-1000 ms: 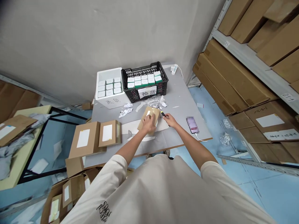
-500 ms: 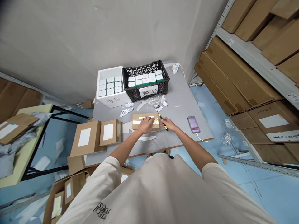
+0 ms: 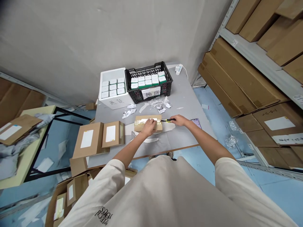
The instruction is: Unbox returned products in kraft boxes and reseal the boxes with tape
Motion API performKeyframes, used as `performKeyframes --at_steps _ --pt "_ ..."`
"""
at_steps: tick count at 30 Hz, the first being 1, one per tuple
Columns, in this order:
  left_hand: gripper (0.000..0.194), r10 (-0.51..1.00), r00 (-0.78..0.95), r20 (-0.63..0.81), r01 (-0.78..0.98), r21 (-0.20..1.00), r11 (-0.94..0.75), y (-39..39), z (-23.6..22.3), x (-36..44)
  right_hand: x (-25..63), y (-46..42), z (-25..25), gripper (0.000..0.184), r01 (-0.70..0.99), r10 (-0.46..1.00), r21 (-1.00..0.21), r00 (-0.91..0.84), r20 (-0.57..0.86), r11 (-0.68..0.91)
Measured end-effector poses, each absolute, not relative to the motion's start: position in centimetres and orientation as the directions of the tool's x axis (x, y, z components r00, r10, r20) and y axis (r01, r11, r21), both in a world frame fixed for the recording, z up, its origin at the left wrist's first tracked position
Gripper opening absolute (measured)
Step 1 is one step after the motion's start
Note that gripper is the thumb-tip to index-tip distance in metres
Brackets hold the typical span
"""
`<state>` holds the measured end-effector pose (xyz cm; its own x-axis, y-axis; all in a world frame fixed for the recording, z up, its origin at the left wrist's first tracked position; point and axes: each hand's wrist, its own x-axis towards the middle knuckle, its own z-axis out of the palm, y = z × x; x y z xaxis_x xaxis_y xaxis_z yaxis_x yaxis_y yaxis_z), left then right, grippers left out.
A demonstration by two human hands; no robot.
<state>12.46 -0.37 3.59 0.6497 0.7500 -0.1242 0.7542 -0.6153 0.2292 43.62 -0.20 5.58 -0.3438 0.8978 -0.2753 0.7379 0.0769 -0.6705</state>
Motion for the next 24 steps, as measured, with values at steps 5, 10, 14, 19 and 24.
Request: performKeyframes --at_steps 5,10,14,19,24 --pt "0.060 0.756 0.646 -0.112 0.755 0.240 -0.610 -0.7 3.5 12.3 42.2 2.2 5.5 0.008 0.776 0.892 -0.598 -0.396 -0.218 0.199" --pt "0.063 0.752 0.651 -0.101 0.748 0.257 -0.612 -1.0 3.5 12.2 40.5 3.7 5.1 0.007 0.769 0.888 -0.615 -0.392 -0.241 0.173" --pt "0.064 0.766 0.632 -0.117 0.761 0.277 -0.586 -1.0 3.7 12.3 41.2 3.2 4.8 0.009 0.760 0.842 -0.641 -0.410 -0.351 0.104" --pt "0.060 0.760 0.636 -0.134 0.758 0.297 -0.582 -0.7 4.0 12.3 42.6 0.3 3.6 0.027 0.619 0.754 -0.768 -0.425 -0.502 -0.162" --pt "0.059 0.769 0.626 -0.130 0.769 0.269 -0.580 -0.6 4.0 12.3 42.9 -3.1 3.1 0.031 0.483 0.817 -0.827 -0.327 -0.476 -0.288"
